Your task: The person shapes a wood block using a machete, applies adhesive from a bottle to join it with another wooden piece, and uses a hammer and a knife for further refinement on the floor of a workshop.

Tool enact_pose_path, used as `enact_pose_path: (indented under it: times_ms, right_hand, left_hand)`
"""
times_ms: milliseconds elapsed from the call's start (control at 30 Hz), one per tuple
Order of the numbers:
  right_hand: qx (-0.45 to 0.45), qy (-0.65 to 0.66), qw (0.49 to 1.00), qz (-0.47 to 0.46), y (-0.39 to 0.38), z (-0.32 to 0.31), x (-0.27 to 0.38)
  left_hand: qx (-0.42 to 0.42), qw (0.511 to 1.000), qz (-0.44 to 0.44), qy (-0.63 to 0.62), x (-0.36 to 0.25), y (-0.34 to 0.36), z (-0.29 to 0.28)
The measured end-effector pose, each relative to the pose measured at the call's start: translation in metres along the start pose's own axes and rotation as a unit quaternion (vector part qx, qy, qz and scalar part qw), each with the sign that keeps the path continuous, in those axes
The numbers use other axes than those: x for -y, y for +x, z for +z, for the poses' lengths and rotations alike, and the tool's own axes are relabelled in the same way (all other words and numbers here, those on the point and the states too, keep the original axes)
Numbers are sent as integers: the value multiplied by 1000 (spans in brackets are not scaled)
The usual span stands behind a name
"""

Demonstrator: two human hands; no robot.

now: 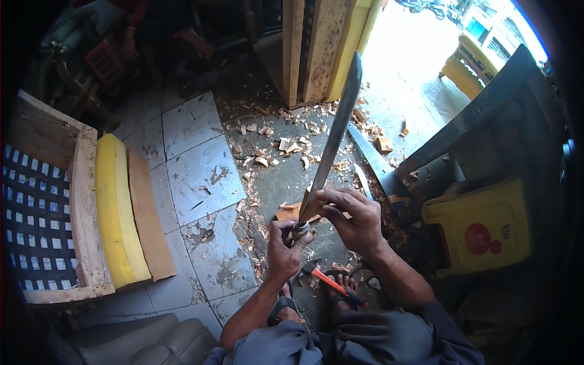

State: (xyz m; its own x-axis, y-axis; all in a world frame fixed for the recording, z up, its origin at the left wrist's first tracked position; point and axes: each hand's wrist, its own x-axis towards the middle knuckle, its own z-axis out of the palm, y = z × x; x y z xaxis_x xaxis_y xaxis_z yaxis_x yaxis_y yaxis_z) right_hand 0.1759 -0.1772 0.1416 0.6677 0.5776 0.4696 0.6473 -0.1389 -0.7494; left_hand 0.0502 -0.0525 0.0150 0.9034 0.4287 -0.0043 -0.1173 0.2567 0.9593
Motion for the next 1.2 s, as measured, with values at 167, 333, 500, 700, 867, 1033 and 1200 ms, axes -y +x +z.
enact_pose_path:
  times_ms: [167, 333, 500, 700, 867, 1033, 1200]
  right_hand:
    - [3, -11, 1000, 6, -5, -4, -4]
    - [-1, -18, 1000, 14, -11, -8, -4]
    - [0, -11, 1000, 11, -11, -9, -4]
    - [-3, -8, 1000, 29, -15, -3, -6]
    - [14, 3, 999, 38, -35, 10, -25]
    - [9, -30, 997, 74, -61, 27, -52]
    - [-58, 16, 985, 163, -76, 39, -62]
  left_hand:
    - [11, 1000, -21, -10, 16, 6, 1]
    - [17, 1000, -20, 14, 19, 5, 5]
    - [27, 999, -31, 7, 22, 5, 2]
    - [23, 999, -26, 12, 28, 2, 1]
    - [26, 998, 1, 49, 55, 0, -5]
    - [18, 998, -44, 33, 98, -1, -12]
    - [19, 987, -18, 159, 111, 2, -8]
